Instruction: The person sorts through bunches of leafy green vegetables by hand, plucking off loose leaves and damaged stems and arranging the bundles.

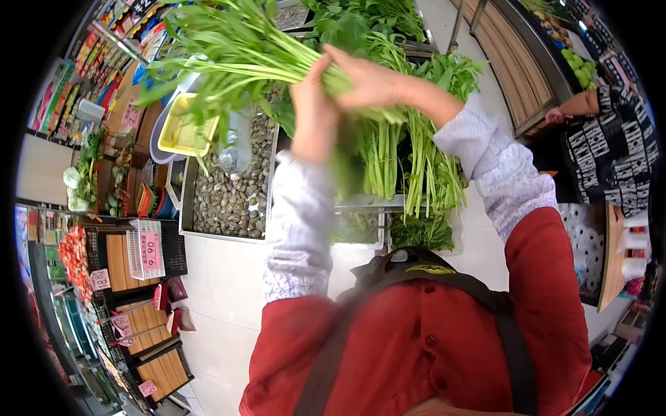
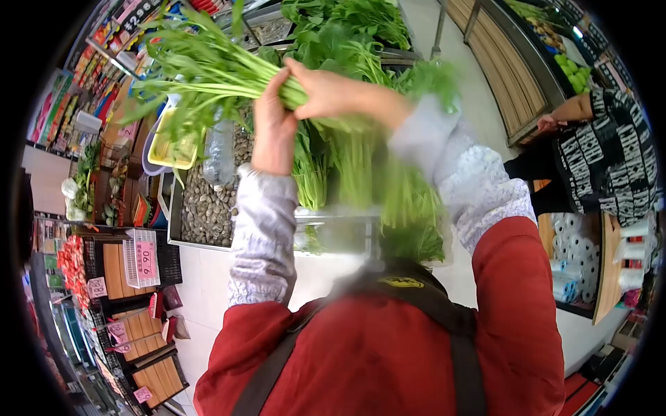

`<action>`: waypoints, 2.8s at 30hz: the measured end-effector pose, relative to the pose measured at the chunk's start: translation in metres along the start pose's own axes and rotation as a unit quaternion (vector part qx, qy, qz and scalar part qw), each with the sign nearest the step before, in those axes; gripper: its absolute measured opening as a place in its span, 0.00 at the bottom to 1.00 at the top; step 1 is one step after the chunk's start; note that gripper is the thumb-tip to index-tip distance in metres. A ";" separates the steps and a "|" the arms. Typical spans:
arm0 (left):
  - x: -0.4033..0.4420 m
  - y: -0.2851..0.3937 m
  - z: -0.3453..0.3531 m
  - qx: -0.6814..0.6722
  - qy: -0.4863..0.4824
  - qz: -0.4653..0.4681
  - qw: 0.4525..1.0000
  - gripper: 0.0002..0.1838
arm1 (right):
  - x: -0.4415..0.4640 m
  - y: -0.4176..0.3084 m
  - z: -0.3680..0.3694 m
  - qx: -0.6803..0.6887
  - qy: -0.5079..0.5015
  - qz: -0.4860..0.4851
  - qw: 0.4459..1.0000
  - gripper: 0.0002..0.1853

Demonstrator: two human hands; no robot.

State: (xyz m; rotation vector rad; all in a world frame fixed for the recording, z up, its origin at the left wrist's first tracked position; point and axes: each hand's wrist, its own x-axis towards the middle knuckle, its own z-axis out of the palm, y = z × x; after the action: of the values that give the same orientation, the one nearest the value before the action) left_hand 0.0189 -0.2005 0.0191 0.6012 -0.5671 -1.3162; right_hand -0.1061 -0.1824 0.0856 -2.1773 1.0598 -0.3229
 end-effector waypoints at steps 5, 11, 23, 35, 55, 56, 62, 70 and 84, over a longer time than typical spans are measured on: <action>0.040 -0.095 -0.036 -0.105 0.078 -0.185 0.974 0.17 | 0.042 0.098 0.011 -0.092 -0.086 0.063 0.990 0.50; 0.031 -0.103 -0.028 -0.115 0.106 -0.198 0.968 0.14 | 0.043 0.130 0.014 -0.065 -0.071 0.031 0.995 0.53; 0.015 -0.091 -0.031 0.054 0.061 -0.172 0.982 0.13 | 0.041 0.148 0.018 -0.075 -0.045 0.041 0.995 0.49; 0.013 -0.116 -0.089 0.283 -0.096 -0.075 0.951 0.11 | 0.018 0.124 0.044 -0.278 0.041 0.132 0.951 0.45; -0.070 -0.076 -0.058 0.168 -0.006 -0.118 0.979 0.20 | -0.189 0.181 0.089 -0.110 0.239 0.294 0.919 0.17; -0.072 -0.078 -0.058 0.175 0.003 -0.112 0.978 0.20 | -0.195 0.186 0.104 -0.109 0.242 0.295 0.918 0.17; -0.108 -0.112 -0.052 0.209 -0.060 -0.213 0.953 0.09 | -0.212 0.201 0.141 -0.024 0.296 0.333 0.895 0.13; -0.154 -0.185 -0.017 0.290 -0.202 -0.359 0.864 0.18 | -0.234 0.191 0.125 0.426 0.321 0.286 0.796 0.09; -0.212 -0.221 0.040 0.303 -0.126 -0.307 0.894 0.09 | -0.301 0.178 0.142 0.574 0.317 0.269 0.705 0.08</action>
State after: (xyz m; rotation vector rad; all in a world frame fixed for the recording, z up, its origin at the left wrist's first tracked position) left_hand -0.1998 -0.0280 -0.1143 1.2019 -1.0799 -1.8369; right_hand -0.3350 0.0388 -0.1173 -0.5622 1.2609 -1.1347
